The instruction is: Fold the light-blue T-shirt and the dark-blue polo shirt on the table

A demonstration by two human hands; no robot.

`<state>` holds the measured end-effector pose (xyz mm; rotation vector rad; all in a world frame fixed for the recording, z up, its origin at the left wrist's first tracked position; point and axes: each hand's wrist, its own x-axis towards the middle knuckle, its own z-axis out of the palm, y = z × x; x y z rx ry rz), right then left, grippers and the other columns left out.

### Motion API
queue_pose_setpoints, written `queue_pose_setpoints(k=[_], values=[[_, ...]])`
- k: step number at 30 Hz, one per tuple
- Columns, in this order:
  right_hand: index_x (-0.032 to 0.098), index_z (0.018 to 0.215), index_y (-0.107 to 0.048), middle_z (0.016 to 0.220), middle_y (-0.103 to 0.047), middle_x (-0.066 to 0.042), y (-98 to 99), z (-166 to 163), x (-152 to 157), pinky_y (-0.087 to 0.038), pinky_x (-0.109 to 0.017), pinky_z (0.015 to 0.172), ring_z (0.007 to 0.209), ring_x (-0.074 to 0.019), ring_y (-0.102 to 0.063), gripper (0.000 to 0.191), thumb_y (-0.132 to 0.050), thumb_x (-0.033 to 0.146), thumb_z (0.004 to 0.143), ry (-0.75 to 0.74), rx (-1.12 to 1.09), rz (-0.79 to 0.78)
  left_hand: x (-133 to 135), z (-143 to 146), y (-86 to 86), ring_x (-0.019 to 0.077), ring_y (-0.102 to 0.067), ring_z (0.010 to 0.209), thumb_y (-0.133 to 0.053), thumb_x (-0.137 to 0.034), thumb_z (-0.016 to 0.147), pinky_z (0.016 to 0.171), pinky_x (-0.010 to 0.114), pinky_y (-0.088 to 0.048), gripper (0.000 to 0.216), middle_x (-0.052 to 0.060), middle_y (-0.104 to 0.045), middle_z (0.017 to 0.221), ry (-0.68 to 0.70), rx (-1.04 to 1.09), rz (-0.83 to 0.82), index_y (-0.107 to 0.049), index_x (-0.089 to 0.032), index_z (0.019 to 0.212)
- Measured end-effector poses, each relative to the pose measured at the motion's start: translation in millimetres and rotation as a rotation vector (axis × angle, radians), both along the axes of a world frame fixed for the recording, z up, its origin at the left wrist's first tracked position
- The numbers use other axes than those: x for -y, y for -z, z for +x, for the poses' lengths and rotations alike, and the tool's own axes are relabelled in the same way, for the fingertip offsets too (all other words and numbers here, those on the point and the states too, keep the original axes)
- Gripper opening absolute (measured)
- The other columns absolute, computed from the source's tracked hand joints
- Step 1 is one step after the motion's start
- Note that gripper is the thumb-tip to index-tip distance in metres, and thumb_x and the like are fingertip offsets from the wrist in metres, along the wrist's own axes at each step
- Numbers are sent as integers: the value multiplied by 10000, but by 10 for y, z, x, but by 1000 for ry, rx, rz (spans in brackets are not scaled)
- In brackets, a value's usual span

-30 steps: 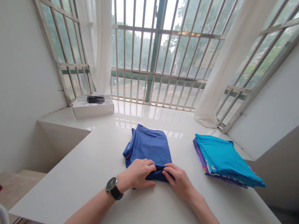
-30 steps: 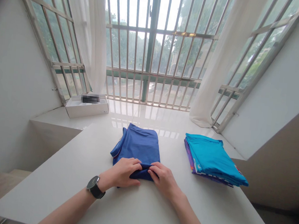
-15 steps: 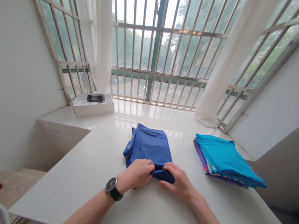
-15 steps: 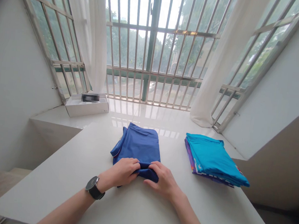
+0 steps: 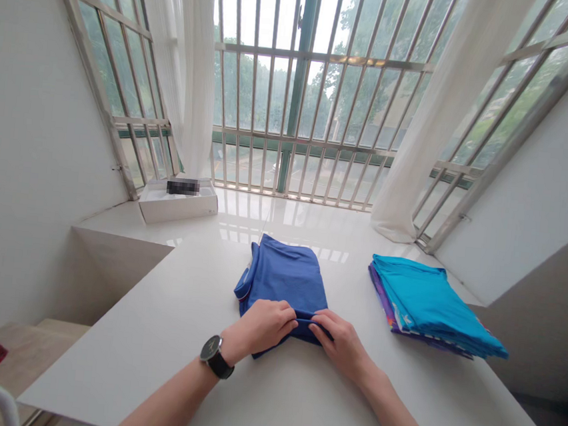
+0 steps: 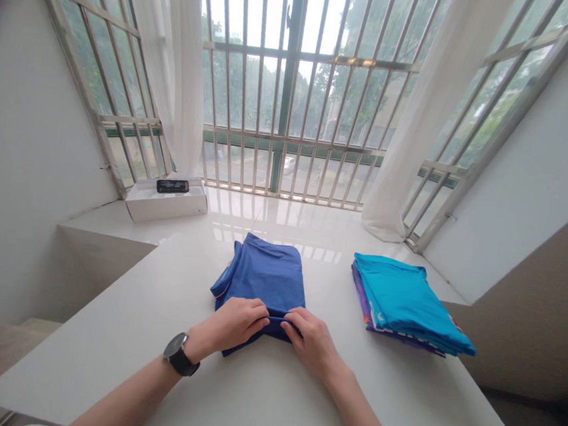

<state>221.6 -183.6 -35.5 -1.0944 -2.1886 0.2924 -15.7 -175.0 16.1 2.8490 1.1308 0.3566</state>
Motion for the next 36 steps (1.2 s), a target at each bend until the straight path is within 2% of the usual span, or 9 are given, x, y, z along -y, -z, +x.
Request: queue_pose_setpoints(k=[8,15,20,23,27,29,31,33,36], values=[[223,897,-652,888,-685,-53,-38,-29,16,-528,-282,740,775,-169,-651,295,-398,288,1032,24,11,-17,3,10,9,172,-662,739,-371,-300,1040,640,257,-473,347,38,-675,857,-15,-9,41,-629,-176,844],[234,981,-663,952,-702,-50,7,-47,10,-552,-305,771,822,-189,-678,144,-522,214,959,63,23,18,-36,10,104,170,-669,731,-453,-229,991,642,256,-489,199,37,-675,923,-71,-20,28,-631,-187,913],[242,1026,-662,1027,-707,-59,47,-43,-10,-578,-330,800,873,-203,-695,182,-545,166,909,74,27,43,-60,0,125,185,-674,811,-474,-151,960,692,270,-508,157,27,-671,969,-49,-7,20,-622,-205,960],[246,1068,-648,1068,-704,-62,56,-40,-11,-583,-344,819,905,-209,-697,219,-546,157,896,74,24,44,-51,5,129,195,-664,895,-455,-104,953,763,290,-517,247,29,-665,1035,-25,37,36,-586,-230,1120],[254,1206,-581,1128,-694,-63,74,-28,-11,-571,-359,863,965,-215,-692,348,-563,149,875,64,0,20,-34,26,141,211,-639,964,-420,-51,938,805,323,-517,516,47,-655,1088,-32,86,45,-362,-231,1418],[253,1293,-522,1129,-689,-65,82,-18,-10,-565,-349,856,957,-212,-689,456,-569,135,855,72,-16,7,-30,27,127,211,-631,942,-416,-48,937,797,325,-512,451,44,-653,1046,-24,51,37,-425,-224,1352],[254,1278,-529,1057,-689,-48,75,-5,-6,-555,-320,819,906,-196,-680,493,-543,78,817,56,-3,-16,-33,15,100,207,-622,904,-426,-59,936,785,319,-503,298,34,-647,986,10,-15,25,-546,-225,1152],[255,1108,-605,965,-672,-24,50,5,5,-531,-288,781,854,-176,-655,452,-496,6,747,9,43,-44,-43,-9,74,202,-612,890,-464,-64,914,779,309,-493,214,29,-643,971,56,-70,5,-579,-224,999],[234,854,-598,902,-631,-13,-17,12,29,-489,-260,740,808,-159,-606,364,-461,-31,647,-38,99,-87,-67,-60,53,203,-601,922,-561,-73,837,790,293,-484,220,24,-645,1024,99,-88,-62,-590,-236,982]])
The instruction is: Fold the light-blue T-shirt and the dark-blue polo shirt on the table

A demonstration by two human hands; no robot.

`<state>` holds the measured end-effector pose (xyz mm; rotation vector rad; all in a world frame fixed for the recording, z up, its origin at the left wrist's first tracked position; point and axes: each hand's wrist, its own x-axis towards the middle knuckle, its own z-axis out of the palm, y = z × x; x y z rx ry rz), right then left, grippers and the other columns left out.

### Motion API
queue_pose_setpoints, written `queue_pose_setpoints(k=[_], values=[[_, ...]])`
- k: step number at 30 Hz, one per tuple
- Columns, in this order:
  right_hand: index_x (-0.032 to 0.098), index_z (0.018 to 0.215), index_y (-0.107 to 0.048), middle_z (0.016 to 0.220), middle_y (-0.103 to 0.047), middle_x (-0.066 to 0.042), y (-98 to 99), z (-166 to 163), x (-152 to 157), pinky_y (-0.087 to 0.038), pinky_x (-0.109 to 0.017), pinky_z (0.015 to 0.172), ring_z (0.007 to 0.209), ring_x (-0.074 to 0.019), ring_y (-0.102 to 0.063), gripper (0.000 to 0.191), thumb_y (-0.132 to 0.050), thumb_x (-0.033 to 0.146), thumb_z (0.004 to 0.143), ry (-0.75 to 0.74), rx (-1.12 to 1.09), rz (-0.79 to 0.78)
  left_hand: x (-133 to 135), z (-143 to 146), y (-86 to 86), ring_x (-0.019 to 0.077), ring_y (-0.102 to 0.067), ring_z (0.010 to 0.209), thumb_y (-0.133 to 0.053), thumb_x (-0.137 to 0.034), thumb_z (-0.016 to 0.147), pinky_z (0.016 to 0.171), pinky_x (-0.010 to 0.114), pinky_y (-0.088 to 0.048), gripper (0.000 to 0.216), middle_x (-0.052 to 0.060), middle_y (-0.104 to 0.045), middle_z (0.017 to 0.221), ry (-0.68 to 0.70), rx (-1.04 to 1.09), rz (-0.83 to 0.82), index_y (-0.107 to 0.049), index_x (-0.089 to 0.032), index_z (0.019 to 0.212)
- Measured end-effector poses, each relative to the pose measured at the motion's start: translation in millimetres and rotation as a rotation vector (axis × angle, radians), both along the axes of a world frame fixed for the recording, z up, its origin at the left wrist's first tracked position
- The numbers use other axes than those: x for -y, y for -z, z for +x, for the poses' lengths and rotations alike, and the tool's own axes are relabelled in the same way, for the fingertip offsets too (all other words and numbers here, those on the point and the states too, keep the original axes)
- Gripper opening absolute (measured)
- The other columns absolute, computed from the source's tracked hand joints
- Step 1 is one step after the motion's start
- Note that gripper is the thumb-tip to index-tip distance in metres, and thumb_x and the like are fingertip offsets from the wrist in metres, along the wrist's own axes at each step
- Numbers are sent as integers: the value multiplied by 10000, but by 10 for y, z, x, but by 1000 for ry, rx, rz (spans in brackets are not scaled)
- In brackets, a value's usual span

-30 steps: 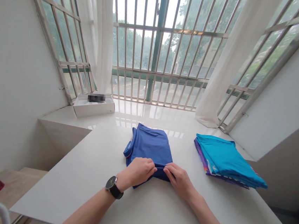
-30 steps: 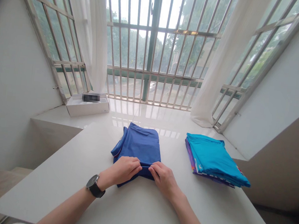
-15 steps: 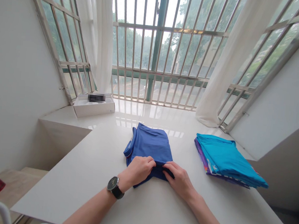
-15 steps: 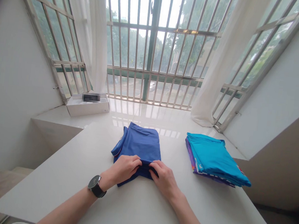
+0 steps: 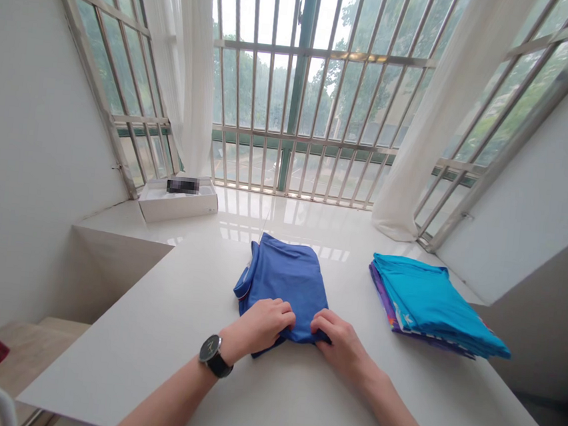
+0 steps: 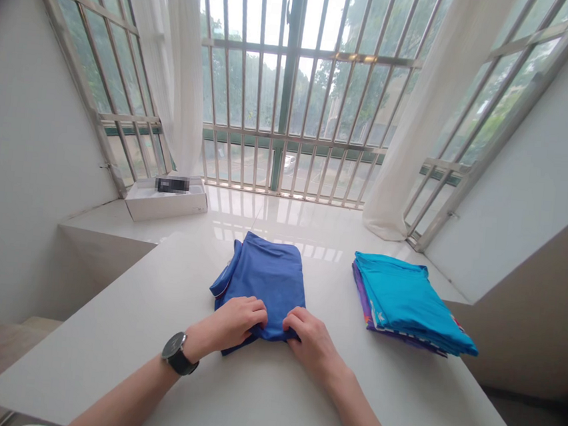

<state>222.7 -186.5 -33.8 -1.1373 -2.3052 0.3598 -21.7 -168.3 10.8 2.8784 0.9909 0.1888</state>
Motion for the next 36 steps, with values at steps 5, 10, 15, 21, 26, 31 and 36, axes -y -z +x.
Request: queue_pose_setpoints(k=[5,10,15,21,26,31,36], values=[[231,844,-564,891,-600,-3,-104,-2,36,-453,-252,726,798,-151,-568,331,-479,-10,634,-12,23,-74,-37,-125,-34,202,-602,982,-572,-58,752,852,283,-478,332,17,-636,1097,10,41,-148,-614,-260,1012],[235,857,-549,894,-591,-2,-155,-2,64,-448,-264,738,806,-155,-560,272,-515,30,681,-26,26,-98,-27,-268,-122,222,-592,1037,-593,-57,638,910,299,-475,535,20,-625,1124,-1,31,-235,-587,-270,1128],[238,862,-546,892,-594,-16,-227,-25,100,-462,-291,745,814,-172,-565,185,-537,85,759,-25,26,-93,-24,-337,-179,209,-625,965,-550,-41,648,846,281,-495,515,16,-643,1078,-97,23,-247,-584,-263,1111],[236,934,-556,906,-619,-28,-252,-116,120,-460,-328,757,831,-204,-572,169,-665,277,811,32,98,-59,-48,-314,-157,198,-633,974,-487,-27,727,836,259,-491,424,20,-668,1050,-135,61,-201,-591,-252,1070],[241,940,-569,916,-626,-13,-169,-137,91,-453,-315,764,853,-200,-577,206,-663,176,768,61,127,-45,-31,-339,-172,232,-613,1007,-652,-143,657,890,313,-491,481,24,-640,1122,-111,2,-258,-593,-263,1119],[237,930,-590,914,-627,-16,-99,-92,46,-458,-299,759,846,-187,-581,207,-603,93,782,46,105,-43,-58,-385,-213,213,-639,979,-604,-70,661,846,282,-499,471,9,-670,1091,-134,15,-234,-622,-260,1092],[229,917,-612,875,-632,-29,-127,-140,61,-458,-297,736,815,-189,-594,54,-571,201,896,80,125,6,-104,-348,-267,196,-669,951,-519,-89,838,832,271,-502,278,13,-715,1041,-231,190,-70,-643,-242,1035]])
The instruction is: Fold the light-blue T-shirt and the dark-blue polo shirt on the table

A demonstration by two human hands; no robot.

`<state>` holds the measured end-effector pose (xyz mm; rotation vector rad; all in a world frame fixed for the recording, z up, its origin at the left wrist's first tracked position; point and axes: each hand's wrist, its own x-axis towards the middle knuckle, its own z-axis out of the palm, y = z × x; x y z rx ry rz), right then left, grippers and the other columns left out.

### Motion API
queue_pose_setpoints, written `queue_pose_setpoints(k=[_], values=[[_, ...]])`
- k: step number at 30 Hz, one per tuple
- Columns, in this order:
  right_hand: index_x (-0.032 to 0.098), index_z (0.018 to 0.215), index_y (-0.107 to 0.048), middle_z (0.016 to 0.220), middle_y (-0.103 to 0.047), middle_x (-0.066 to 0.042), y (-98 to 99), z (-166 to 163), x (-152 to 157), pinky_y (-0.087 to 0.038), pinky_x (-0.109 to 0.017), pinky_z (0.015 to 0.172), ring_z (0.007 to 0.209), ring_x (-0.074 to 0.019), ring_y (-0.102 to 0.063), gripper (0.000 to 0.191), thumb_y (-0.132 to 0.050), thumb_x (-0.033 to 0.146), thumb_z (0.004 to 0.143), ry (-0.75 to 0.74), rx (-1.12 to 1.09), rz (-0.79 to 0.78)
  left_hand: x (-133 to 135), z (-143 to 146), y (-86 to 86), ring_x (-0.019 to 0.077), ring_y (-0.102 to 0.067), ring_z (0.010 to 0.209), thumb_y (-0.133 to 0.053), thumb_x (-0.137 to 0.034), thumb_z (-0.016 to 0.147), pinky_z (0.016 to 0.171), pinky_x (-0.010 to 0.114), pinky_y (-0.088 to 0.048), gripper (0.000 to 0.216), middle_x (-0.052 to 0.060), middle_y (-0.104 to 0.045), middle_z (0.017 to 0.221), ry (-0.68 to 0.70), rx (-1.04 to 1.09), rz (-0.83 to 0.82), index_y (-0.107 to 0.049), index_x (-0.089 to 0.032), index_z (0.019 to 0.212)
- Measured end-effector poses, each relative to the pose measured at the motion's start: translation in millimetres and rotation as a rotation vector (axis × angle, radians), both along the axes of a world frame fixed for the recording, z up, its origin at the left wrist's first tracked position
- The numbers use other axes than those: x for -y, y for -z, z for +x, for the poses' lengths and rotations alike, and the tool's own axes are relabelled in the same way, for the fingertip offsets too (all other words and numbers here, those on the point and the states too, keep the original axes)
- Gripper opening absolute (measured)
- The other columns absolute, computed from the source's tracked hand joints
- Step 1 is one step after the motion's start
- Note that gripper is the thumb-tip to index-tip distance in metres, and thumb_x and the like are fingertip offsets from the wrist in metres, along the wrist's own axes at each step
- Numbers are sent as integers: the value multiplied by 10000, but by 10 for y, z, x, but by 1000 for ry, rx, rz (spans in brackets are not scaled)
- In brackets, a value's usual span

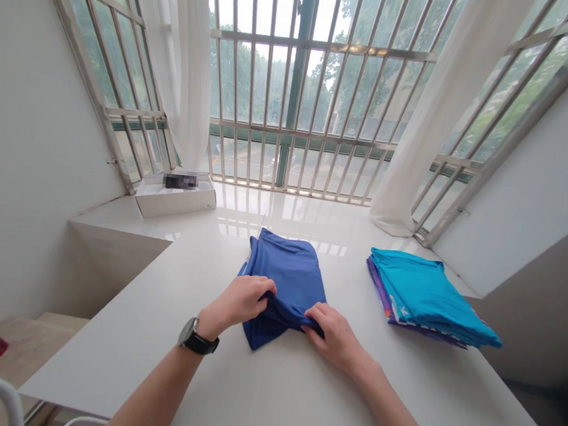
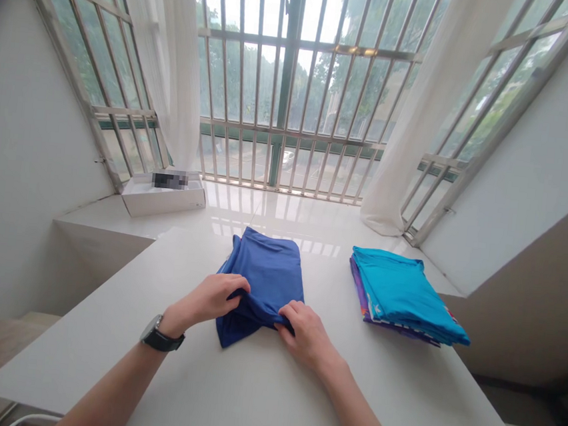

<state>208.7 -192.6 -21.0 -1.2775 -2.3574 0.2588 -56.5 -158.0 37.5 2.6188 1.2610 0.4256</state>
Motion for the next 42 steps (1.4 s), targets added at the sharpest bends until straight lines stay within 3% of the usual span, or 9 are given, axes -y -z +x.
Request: queue_pose_setpoints(k=[6,11,17,22,25,30,33,37,42], values=[[203,1146,-632,925,-644,-71,43,-215,-4,-448,-303,700,797,-217,-616,345,-607,451,906,145,139,114,-39,100,45,180,-670,998,-513,-107,915,867,284,-515,233,12,-718,1072,-74,146,151,-633,-240,1064],[241,1013,-698,883,-668,-35,100,-238,-78,-410,-264,660,756,-172,-632,243,-500,380,987,198,124,57,-68,71,85,178,-660,958,-564,-126,899,824,283,-511,191,17,-701,1031,-116,172,194,-622,-236,1044],[237,859,-651,835,-663,-12,-69,-234,-179,-380,-264,633,728,-168,-628,174,-535,325,956,176,176,-55,-38,3,-19,146,-587,750,-622,-207,877,647,249,-433,61,-18,-623,817,-104,151,203,-567,-216,852],[205,995,-619,933,-656,-84,-132,-507,-130,-425,-311,682,831,-247,-620,192,-643,343,864,149,258,48,18,70,-37,141,-592,700,-549,-189,911,635,250,-406,101,-11,-625,778,-34,34,196,-560,-208,812],[215,1105,-590,992,-659,-82,-61,-645,-105,-447,-315,742,911,-254,-609,259,-633,274,856,74,195,90,66,136,-33,155,-614,687,-517,-259,953,622,258,-393,174,6,-647,766,-12,-35,209,-577,-197,802],[225,859,-596,892,-672,-46,64,-629,-209,-427,-272,687,797,-201,-630,106,-509,223,918,150,33,-12,183,184,-38,170,-626,657,-517,-409,970,566,269,-365,383,17,-653,706,110,-144,97,-589,-189,665],[223,826,-579,824,-687,-32,84,-573,-286,-425,-270,673,731,-194,-636,227,-425,295,977,200,-147,-78,212,149,27,199,-640,736,-691,-530,830,587,274,-402,327,19,-675,810,151,-179,-18,-652,-210,771],[227,809,-571,781,-698,-35,86,-546,-323,-431,-286,662,686,-207,-635,284,-390,359,984,220,-267,-100,190,133,160,278,-620,870,-809,-587,650,670,330,-477,525,82,-652,955,87,-237,-6,-648,-189,953],[229,791,-566,775,-707,-55,98,-552,-317,-432,-299,662,688,-222,-642,291,-388,375,969,238,-270,-86,185,192,210,282,-609,854,-665,-391,799,705,364,-500,210,98,-638,878,73,-306,28,-640,-183,820]])
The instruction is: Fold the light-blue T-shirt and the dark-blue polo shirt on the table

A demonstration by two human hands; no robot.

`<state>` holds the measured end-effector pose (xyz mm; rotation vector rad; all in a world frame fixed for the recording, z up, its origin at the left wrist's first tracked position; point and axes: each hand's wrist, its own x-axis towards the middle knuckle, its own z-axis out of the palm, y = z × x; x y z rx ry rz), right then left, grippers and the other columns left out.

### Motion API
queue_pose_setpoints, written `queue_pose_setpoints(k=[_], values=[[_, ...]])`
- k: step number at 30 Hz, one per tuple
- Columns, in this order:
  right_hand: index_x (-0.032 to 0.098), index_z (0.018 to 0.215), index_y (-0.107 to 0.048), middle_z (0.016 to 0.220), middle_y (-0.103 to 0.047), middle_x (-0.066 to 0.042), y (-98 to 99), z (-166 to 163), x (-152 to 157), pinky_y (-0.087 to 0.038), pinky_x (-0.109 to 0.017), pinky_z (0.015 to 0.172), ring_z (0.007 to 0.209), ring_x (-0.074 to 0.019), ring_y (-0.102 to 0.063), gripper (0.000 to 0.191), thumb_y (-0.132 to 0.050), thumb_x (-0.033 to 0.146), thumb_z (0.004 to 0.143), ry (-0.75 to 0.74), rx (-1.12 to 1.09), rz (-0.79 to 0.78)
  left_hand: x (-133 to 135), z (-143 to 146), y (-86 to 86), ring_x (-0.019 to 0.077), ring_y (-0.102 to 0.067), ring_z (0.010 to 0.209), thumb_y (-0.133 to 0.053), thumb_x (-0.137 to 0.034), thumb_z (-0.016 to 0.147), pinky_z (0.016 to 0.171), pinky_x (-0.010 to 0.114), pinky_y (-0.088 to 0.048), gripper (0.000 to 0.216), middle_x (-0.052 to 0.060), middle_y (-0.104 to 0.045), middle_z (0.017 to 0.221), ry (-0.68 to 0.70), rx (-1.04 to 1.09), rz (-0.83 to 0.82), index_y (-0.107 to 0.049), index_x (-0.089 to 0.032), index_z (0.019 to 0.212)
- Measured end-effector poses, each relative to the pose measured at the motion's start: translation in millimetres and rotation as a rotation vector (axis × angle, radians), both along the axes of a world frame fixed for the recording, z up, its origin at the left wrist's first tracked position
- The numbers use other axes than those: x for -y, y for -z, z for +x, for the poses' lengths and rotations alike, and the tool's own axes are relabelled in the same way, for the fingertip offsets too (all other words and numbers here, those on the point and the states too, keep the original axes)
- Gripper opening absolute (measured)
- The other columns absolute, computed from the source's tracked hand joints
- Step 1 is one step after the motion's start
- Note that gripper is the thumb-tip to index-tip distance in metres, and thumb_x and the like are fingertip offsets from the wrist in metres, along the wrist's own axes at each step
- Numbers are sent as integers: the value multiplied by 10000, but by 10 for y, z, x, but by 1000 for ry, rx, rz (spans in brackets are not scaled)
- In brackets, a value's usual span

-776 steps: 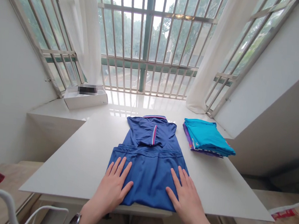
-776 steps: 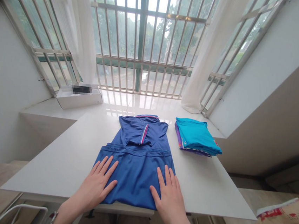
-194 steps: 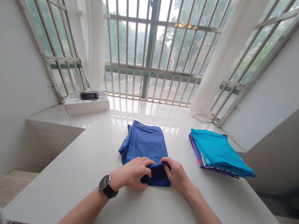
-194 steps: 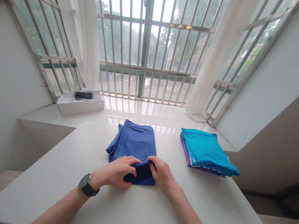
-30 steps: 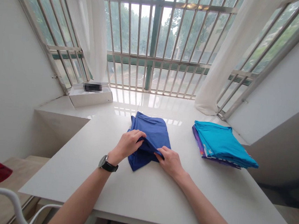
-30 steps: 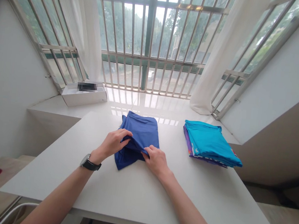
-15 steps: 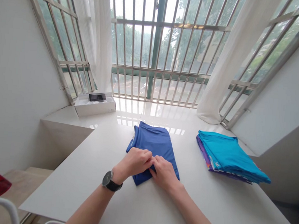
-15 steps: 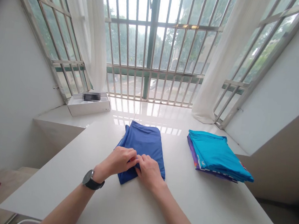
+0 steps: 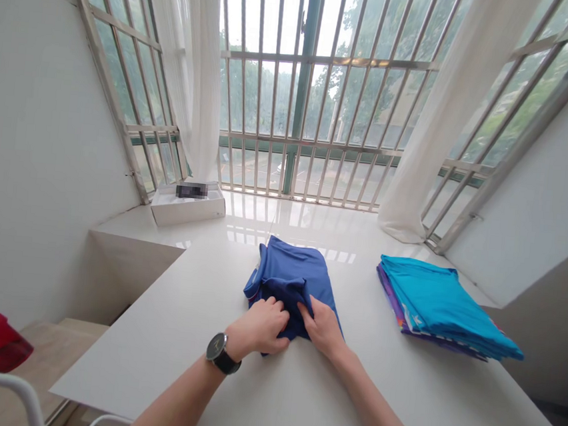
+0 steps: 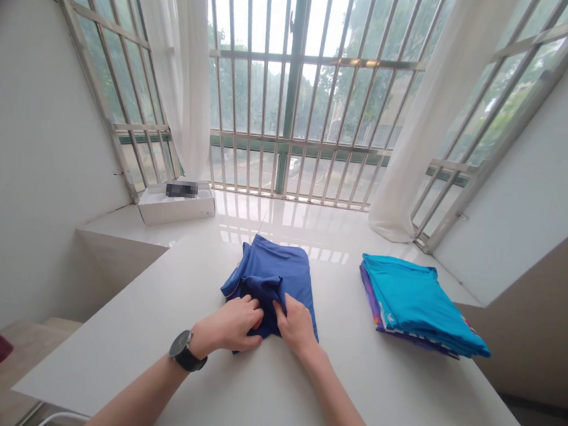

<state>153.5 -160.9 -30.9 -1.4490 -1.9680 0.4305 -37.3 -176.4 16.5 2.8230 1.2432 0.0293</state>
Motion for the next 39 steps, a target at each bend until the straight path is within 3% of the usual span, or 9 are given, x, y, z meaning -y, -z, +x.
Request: queue_pose_setpoints(k=[2,6,11,18,24,29,33,39], values=[[228,795,-568,777,-708,-59,14,1,-3,-434,-301,660,686,-223,-640,298,-379,379,969,1,-12,-3,14,-9,-11,279,-609,855,-655,-314,769,688,356,-503,131,97,-634,887,1,-17,-8,-638,-191,811],[223,816,-580,805,-712,-66,57,11,-27,-446,-304,686,714,-225,-646,318,-366,402,969,-6,-40,-22,39,-68,-32,269,-620,855,-664,-226,676,653,331,-506,200,88,-638,952,37,-34,-60,-636,-203,872],[218,852,-594,842,-712,-75,69,10,-35,-464,-326,739,767,-243,-655,336,-357,425,969,-11,-51,-53,-21,-81,-22,252,-670,838,-523,-150,800,709,325,-512,184,72,-692,931,-55,21,-64,-626,-211,940],[219,901,-613,874,-703,-74,43,2,5,-486,-341,762,804,-251,-657,341,-357,431,979,-24,-92,-31,-239,-91,49,278,-696,945,-470,-267,944,802,350,-525,171,100,-724,1018,-218,128,-85,-616,-203,1004],[202,949,-616,911,-703,-82,72,1,36,-489,-333,765,833,-248,-669,292,-388,381,986,-14,-88,46,-336,-122,130,247,-685,1006,-579,-233,881,880,310,-508,101,93,-718,1048,-300,220,-118,-651,-192,938],[206,1051,-603,973,-686,-70,45,-26,107,-494,-316,776,892,-236,-667,208,-430,294,975,-80,-21,146,-341,-155,120,263,-672,1021,-660,-329,839,833,316,-512,197,84,-696,1087,-359,204,-53,-660,-214,999],[207,977,-590,916,-652,-56,28,-61,160,-493,-300,730,834,-219,-653,149,-450,256,963,-120,86,191,-349,-186,97,262,-681,973,-668,-395,833,781,315,-506,255,90,-693,1075,-457,185,-2,-630,-209,1003],[214,1030,-588,946,-634,-55,6,-64,186,-511,-297,729,849,-215,-640,132,-518,221,918,-196,178,180,-355,-230,72,267,-702,891,-617,-267,833,693,299,-473,109,89,-734,966,-439,210,-49,-623,-210,926]])
